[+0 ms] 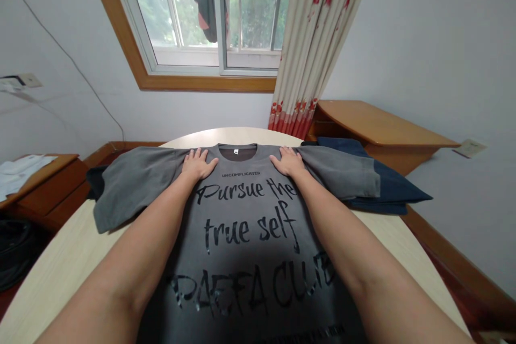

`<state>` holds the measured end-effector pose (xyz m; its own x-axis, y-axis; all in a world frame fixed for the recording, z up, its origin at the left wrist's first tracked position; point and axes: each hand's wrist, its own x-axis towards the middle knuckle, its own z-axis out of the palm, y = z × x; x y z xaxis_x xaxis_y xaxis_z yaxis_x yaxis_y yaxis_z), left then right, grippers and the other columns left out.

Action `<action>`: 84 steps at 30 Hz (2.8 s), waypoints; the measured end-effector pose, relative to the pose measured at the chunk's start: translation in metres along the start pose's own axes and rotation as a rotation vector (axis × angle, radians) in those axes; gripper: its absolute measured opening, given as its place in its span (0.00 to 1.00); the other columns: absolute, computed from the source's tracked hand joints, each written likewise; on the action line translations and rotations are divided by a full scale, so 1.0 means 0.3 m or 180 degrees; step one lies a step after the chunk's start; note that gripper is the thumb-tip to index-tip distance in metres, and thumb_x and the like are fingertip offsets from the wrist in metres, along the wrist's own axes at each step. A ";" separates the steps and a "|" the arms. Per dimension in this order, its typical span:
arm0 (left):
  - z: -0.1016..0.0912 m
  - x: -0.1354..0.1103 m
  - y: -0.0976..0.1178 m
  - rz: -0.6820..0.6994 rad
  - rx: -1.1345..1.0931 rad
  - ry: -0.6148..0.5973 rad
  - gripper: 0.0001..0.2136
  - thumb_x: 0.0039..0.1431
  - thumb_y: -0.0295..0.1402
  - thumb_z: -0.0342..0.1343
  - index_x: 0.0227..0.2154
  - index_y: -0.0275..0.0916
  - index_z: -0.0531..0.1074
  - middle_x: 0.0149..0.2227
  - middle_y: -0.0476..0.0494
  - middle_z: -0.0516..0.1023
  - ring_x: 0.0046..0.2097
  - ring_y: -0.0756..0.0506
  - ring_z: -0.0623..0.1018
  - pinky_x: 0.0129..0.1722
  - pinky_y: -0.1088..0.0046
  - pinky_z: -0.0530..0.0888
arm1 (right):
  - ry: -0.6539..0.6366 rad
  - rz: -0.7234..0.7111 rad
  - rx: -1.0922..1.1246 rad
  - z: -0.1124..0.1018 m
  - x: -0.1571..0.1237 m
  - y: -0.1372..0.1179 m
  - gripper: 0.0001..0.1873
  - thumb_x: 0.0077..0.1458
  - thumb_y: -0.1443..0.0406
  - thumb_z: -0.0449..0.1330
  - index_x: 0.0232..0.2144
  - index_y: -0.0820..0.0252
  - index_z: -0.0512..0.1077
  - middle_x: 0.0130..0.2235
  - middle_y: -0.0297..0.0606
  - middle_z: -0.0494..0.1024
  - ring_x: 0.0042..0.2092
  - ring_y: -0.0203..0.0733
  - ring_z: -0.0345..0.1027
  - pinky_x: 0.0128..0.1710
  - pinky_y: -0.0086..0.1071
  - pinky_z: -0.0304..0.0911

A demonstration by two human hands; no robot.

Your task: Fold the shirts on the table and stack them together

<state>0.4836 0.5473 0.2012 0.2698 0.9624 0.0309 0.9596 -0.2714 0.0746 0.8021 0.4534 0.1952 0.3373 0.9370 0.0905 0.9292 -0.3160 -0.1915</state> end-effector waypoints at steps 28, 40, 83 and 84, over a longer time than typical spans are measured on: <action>0.005 0.144 0.000 0.0045 -0.0042 0.0094 0.39 0.65 0.56 0.34 0.69 0.34 0.52 0.72 0.34 0.47 0.72 0.31 0.48 0.68 0.52 0.50 | 0.0244 -0.0044 -0.0161 0.010 0.120 -0.006 0.38 0.66 0.50 0.42 0.65 0.73 0.58 0.69 0.54 0.55 0.69 0.55 0.46 0.67 0.50 0.43; -0.057 -0.094 0.088 0.0636 0.0169 0.0578 0.22 0.69 0.37 0.37 0.50 0.30 0.73 0.51 0.27 0.76 0.56 0.34 0.73 0.58 0.56 0.65 | 0.0470 -0.0169 -0.0372 -0.063 -0.067 -0.100 0.26 0.67 0.60 0.41 0.53 0.68 0.72 0.55 0.58 0.74 0.58 0.58 0.65 0.63 0.53 0.44; -0.006 -0.565 -0.186 0.1368 -0.0627 0.0227 0.31 0.65 0.49 0.41 0.63 0.33 0.66 0.68 0.38 0.60 0.70 0.40 0.58 0.69 0.61 0.54 | -0.0144 -0.0379 -0.0529 -0.202 -0.531 -0.048 0.19 0.60 0.60 0.56 0.46 0.64 0.79 0.50 0.54 0.79 0.52 0.57 0.74 0.52 0.44 0.66; -0.007 -0.567 -0.181 0.1346 -0.0589 0.0194 0.32 0.65 0.50 0.41 0.63 0.34 0.65 0.69 0.38 0.58 0.70 0.40 0.57 0.69 0.59 0.53 | -0.0314 -0.0327 -0.0685 -0.222 -0.523 -0.102 0.18 0.58 0.61 0.58 0.45 0.64 0.79 0.49 0.55 0.80 0.51 0.58 0.74 0.51 0.43 0.66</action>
<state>0.3853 0.3983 0.1939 0.6239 0.7660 0.1549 0.7343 -0.6424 0.2193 0.7309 0.3061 0.2521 0.2328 0.9725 0.0011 0.9722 -0.2328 0.0270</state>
